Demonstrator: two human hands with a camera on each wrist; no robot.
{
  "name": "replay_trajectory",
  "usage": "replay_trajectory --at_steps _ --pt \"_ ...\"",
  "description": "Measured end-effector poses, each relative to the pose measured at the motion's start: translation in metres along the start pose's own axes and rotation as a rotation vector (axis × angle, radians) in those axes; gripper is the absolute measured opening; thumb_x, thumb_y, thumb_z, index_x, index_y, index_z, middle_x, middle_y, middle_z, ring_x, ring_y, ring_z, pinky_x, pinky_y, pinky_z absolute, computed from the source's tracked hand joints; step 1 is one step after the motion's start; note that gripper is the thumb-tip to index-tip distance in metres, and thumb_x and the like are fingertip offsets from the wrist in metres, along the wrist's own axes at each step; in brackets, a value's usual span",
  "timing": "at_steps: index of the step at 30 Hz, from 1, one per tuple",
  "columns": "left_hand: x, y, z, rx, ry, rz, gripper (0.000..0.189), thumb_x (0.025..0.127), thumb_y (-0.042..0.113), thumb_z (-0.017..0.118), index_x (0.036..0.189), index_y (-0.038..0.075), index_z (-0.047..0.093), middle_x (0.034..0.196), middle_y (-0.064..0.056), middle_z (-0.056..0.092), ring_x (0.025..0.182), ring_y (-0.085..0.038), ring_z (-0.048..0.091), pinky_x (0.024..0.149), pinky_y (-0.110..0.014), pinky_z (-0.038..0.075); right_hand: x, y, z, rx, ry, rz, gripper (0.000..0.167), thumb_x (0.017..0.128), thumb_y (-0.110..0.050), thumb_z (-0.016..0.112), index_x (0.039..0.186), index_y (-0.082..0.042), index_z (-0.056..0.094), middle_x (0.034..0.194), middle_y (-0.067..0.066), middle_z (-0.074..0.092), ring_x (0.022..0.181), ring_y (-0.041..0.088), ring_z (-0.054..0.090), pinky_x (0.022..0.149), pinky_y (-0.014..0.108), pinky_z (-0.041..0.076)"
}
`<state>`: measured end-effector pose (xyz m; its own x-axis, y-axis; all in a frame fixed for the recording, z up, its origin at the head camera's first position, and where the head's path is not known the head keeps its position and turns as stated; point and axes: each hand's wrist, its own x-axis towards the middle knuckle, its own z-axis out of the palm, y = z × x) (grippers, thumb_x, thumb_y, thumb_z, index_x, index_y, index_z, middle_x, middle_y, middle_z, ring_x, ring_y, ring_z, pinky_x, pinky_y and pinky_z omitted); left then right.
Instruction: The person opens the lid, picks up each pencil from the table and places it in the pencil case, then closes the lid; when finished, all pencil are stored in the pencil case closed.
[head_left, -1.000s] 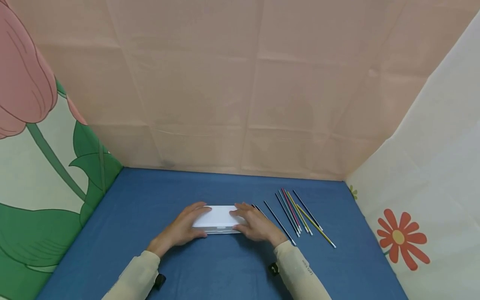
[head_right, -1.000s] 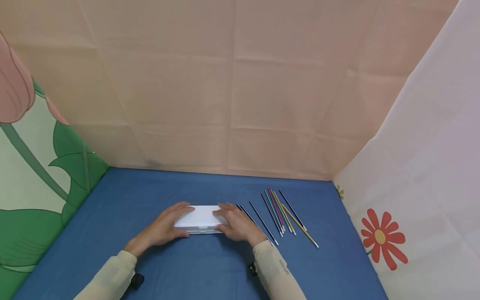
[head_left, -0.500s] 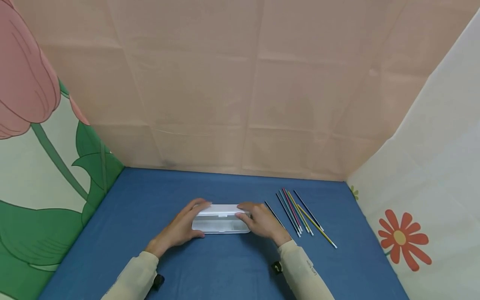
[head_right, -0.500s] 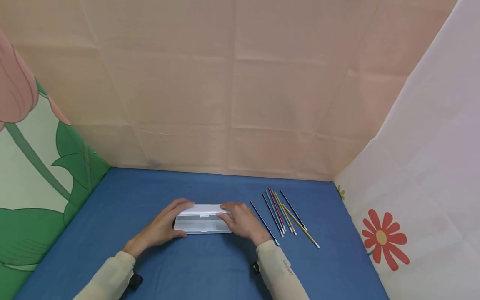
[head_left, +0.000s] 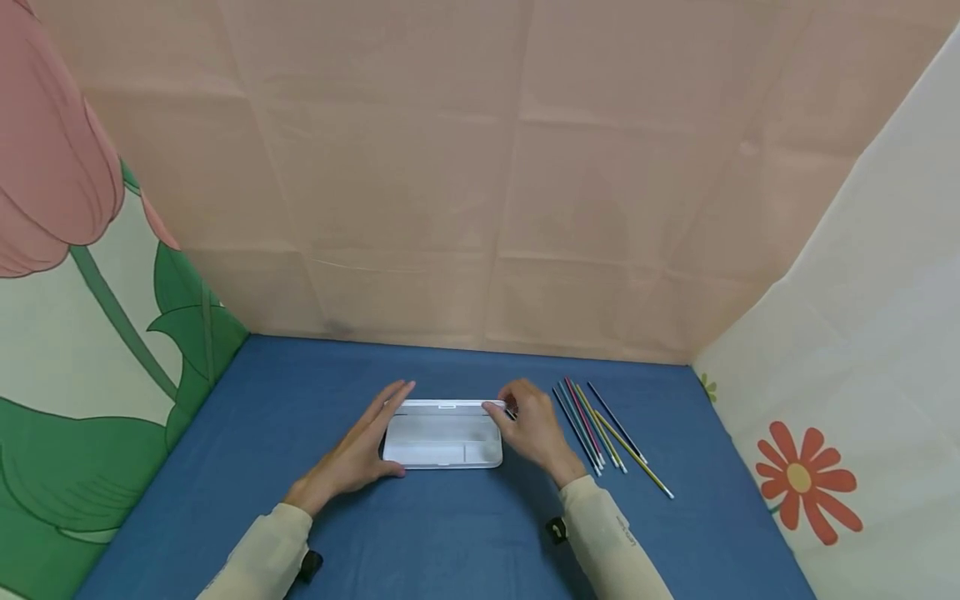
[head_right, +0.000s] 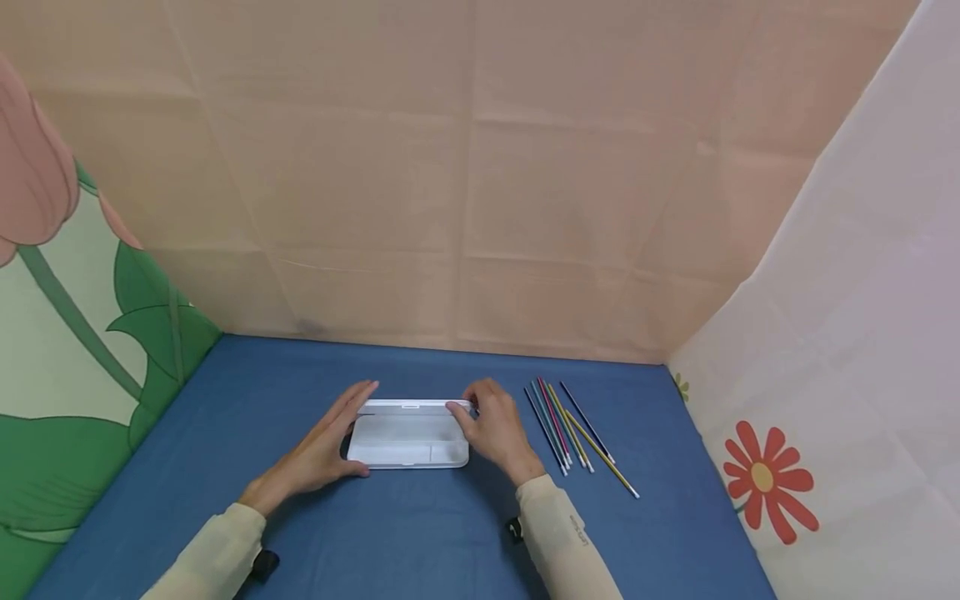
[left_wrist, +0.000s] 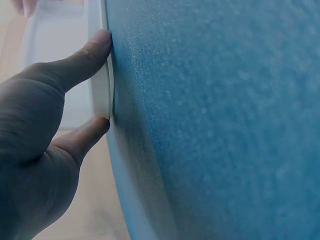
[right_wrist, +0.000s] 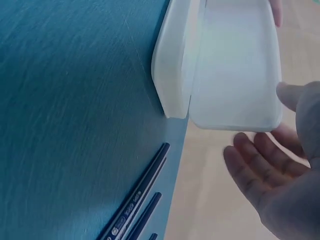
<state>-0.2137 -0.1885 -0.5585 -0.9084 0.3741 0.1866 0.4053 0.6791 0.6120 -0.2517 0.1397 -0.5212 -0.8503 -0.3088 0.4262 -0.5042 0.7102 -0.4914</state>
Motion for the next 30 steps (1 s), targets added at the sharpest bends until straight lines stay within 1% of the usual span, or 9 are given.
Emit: replay_trajectory --at_steps 4,9,12,17,20,22,26,28,30 --pt "0.001 0.001 0.0 -0.009 0.008 -0.007 0.151 0.072 0.007 0.108 0.183 0.036 0.011 0.19 -0.013 0.014 0.163 -0.051 0.046 0.113 -0.065 0.061 0.005 0.001 0.003 0.028 0.084 0.046 0.027 0.099 -0.026 0.091 0.098 -0.009 0.07 0.088 0.006 0.066 0.076 0.013 0.058 0.067 0.021 0.049" --pt "0.0 0.0 0.001 -0.009 0.024 0.003 0.153 0.07 0.007 0.109 0.184 0.03 0.009 0.192 -0.015 0.009 0.167 -0.052 0.04 0.115 -0.065 0.059 0.006 0.002 0.006 0.074 0.153 0.058 0.024 0.098 -0.021 0.091 0.099 -0.007 0.073 0.091 0.008 0.07 0.079 0.018 0.068 0.069 0.027 0.059" --pt "0.0 0.0 0.001 -0.009 0.02 0.0 0.155 0.07 0.007 0.109 0.184 0.027 0.007 0.193 -0.014 0.002 0.165 -0.051 0.045 0.116 -0.064 0.059 0.004 0.003 0.008 0.1 0.188 0.045 0.019 0.098 -0.015 0.091 0.101 -0.005 0.075 0.094 0.01 0.074 0.081 0.021 0.074 0.074 0.032 0.067" --pt "0.0 0.001 -0.002 -0.035 0.012 -0.03 0.16 0.069 0.005 0.109 0.183 0.035 0.001 0.193 -0.011 -0.006 0.157 -0.05 0.056 0.117 -0.062 0.059 0.0 0.003 0.01 0.176 0.21 0.073 0.013 0.099 -0.009 0.087 0.109 -0.003 0.08 0.104 0.014 0.079 0.091 0.026 0.082 0.082 0.04 0.072" --pt "-0.001 0.001 -0.003 -0.036 0.011 -0.044 0.159 0.07 0.005 0.109 0.183 0.035 0.001 0.193 -0.012 -0.008 0.154 -0.051 0.059 0.117 -0.063 0.059 -0.002 0.004 0.011 0.221 0.178 0.119 0.019 0.101 -0.009 0.085 0.118 -0.001 0.08 0.113 0.015 0.08 0.101 0.031 0.084 0.09 0.042 0.072" --pt "-0.001 0.002 -0.003 -0.032 0.012 -0.05 0.158 0.07 0.005 0.109 0.184 0.033 0.003 0.192 -0.013 -0.01 0.151 -0.051 0.061 0.115 -0.063 0.06 -0.003 0.004 0.01 0.251 0.125 0.136 0.028 0.102 -0.01 0.084 0.127 0.0 0.078 0.123 0.017 0.079 0.109 0.036 0.084 0.095 0.045 0.071" --pt "-0.001 0.003 -0.001 -0.032 0.013 -0.067 0.153 0.071 0.005 0.108 0.184 0.029 0.008 0.192 -0.012 -0.013 0.148 -0.049 0.064 0.113 -0.061 0.062 -0.007 0.005 0.008 0.264 -0.027 0.082 0.051 0.103 -0.013 0.083 0.149 0.002 0.066 0.149 0.025 0.068 0.121 0.047 0.079 0.098 0.055 0.069" --pt "-0.001 0.003 0.0 -0.022 0.012 -0.074 0.15 0.071 0.006 0.108 0.184 0.027 0.011 0.192 -0.014 -0.012 0.153 -0.051 0.06 0.114 -0.062 0.061 -0.008 0.005 0.007 0.245 -0.106 0.053 0.062 0.103 -0.016 0.083 0.157 0.003 0.059 0.161 0.027 0.059 0.13 0.05 0.075 0.102 0.06 0.067" --pt "-0.001 0.003 0.0 -0.011 0.012 -0.081 0.147 0.072 0.008 0.109 0.183 0.026 0.014 0.192 -0.016 -0.008 0.159 -0.052 0.052 0.116 -0.064 0.059 -0.009 0.007 0.007 0.2 -0.17 0.049 0.071 0.103 -0.022 0.083 0.163 0.002 0.054 0.17 0.027 0.052 0.143 0.05 0.067 0.113 0.064 0.061"
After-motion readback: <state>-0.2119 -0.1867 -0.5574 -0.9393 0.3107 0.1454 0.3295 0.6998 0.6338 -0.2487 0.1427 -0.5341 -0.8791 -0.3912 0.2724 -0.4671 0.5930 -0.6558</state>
